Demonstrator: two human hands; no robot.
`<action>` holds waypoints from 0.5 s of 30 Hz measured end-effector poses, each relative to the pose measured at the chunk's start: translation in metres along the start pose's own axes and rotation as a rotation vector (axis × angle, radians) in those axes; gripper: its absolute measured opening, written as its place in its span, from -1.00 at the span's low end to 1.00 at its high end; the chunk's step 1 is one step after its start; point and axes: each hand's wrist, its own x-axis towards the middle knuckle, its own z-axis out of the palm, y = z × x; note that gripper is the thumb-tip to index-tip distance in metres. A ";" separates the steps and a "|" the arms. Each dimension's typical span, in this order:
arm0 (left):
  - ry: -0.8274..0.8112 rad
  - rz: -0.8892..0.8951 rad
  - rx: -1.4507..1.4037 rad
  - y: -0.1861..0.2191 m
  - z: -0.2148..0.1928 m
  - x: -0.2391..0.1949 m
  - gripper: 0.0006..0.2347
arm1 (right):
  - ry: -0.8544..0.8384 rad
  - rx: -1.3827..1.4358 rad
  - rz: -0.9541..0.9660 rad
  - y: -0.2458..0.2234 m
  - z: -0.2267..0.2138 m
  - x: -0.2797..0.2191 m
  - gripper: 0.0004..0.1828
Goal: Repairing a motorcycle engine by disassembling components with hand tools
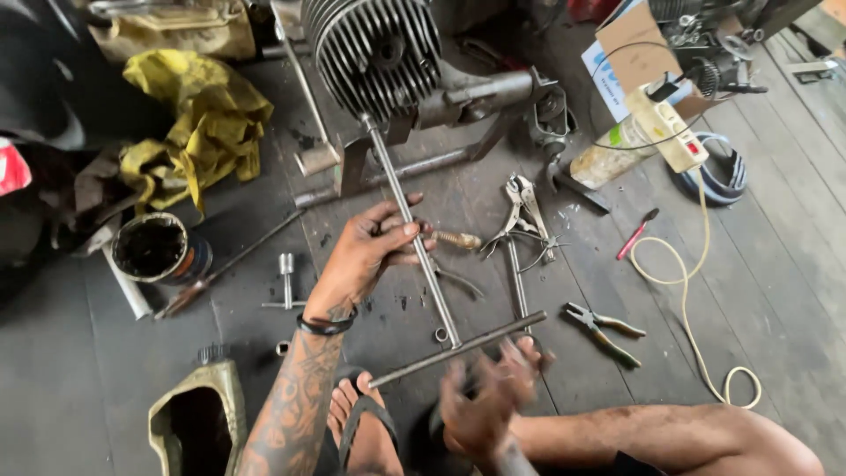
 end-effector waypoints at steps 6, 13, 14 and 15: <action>0.016 -0.028 0.036 0.009 0.007 -0.002 -0.51 | -0.230 -0.242 -0.060 -0.016 0.013 0.037 -0.38; -0.104 -0.044 0.031 0.004 0.009 -0.011 -0.55 | -0.370 2.151 1.359 -0.008 0.014 0.028 -0.34; -0.071 -0.040 0.071 0.004 0.009 -0.012 -0.58 | -0.374 2.246 1.388 -0.007 0.014 0.024 -0.25; -0.071 -0.034 0.070 -0.002 0.009 -0.011 -0.58 | -0.380 2.244 1.384 -0.007 0.010 0.015 -0.25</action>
